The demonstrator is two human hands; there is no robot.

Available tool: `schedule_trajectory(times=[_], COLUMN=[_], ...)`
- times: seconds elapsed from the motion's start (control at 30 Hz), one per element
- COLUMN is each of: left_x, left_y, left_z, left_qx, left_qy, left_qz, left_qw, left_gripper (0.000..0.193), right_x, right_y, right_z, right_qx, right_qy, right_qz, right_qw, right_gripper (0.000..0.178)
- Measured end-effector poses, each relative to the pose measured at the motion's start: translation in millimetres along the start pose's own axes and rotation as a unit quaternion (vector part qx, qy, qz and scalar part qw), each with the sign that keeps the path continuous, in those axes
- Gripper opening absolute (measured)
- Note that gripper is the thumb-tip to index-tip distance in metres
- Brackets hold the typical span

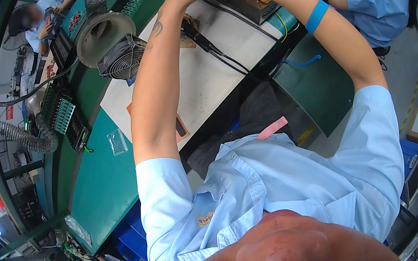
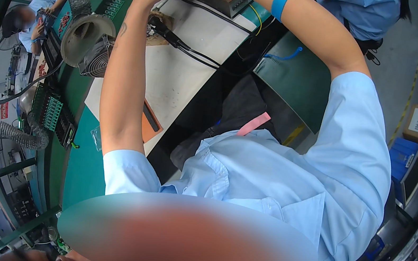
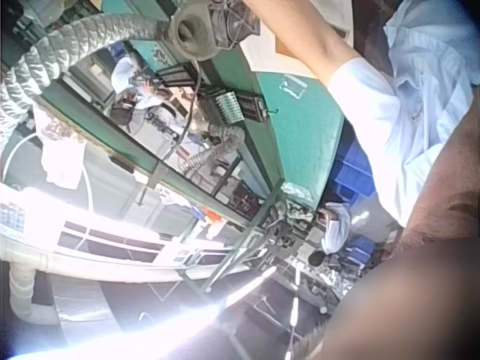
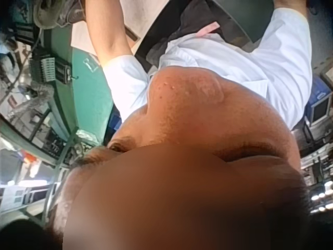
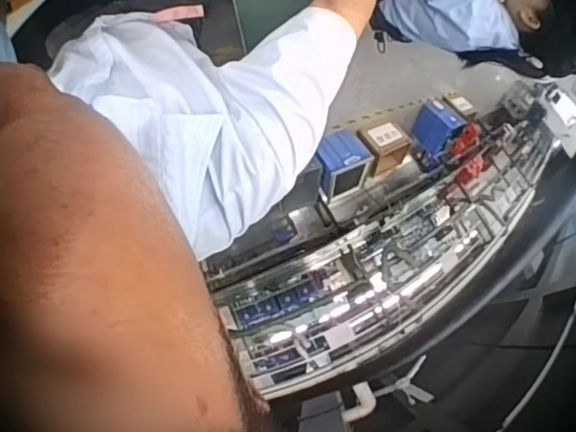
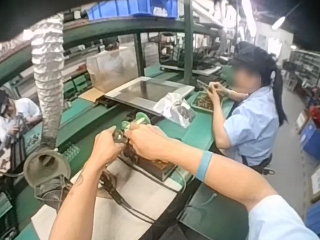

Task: Assembling electronic components using pliers at a manual station.

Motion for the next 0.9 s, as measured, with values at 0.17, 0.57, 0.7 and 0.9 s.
schedule_trajectory(times=[0.17,0.57,0.7,0.9], left_x=[-4.7,17.3,28.7,27.5], left_y=[-8.3,8.6,24.2,22.8], left_z=[2.3,1.8,-11.5,-9.6], left_qx=[0.014,0.043,0.047,0.057], left_qy=[-0.024,-0.007,0.023,0.048], left_qz=[-0.020,-0.017,-0.003,-0.010], left_qw=[0.999,0.999,0.999,0.997], left_gripper=[0.037,0.064,0.082,0.096], right_x=[-1.1,8.7,-16.0,7.4], right_y=[-7.0,14.0,-29.3,-10.7], right_z=[-6.4,20.7,-68.0,-81.5], right_qx=[0.036,0.067,0.095,-0.016], right_qy=[0.127,0.098,0.108,0.124], right_qz=[-0.067,-0.032,-0.052,-0.062], right_qw=[0.989,0.992,0.988,0.990], right_gripper=[0.011,0.008,0.009,0.016])
Point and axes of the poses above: each hand's wrist, its own x-axis away from the middle knuckle, its own y-axis out of the back of the hand, z = x × y, the point moved 3 cm from there along -x, towards the middle knuckle, and after that the axes turned 2 degrees about y, right-handed, at the moved point
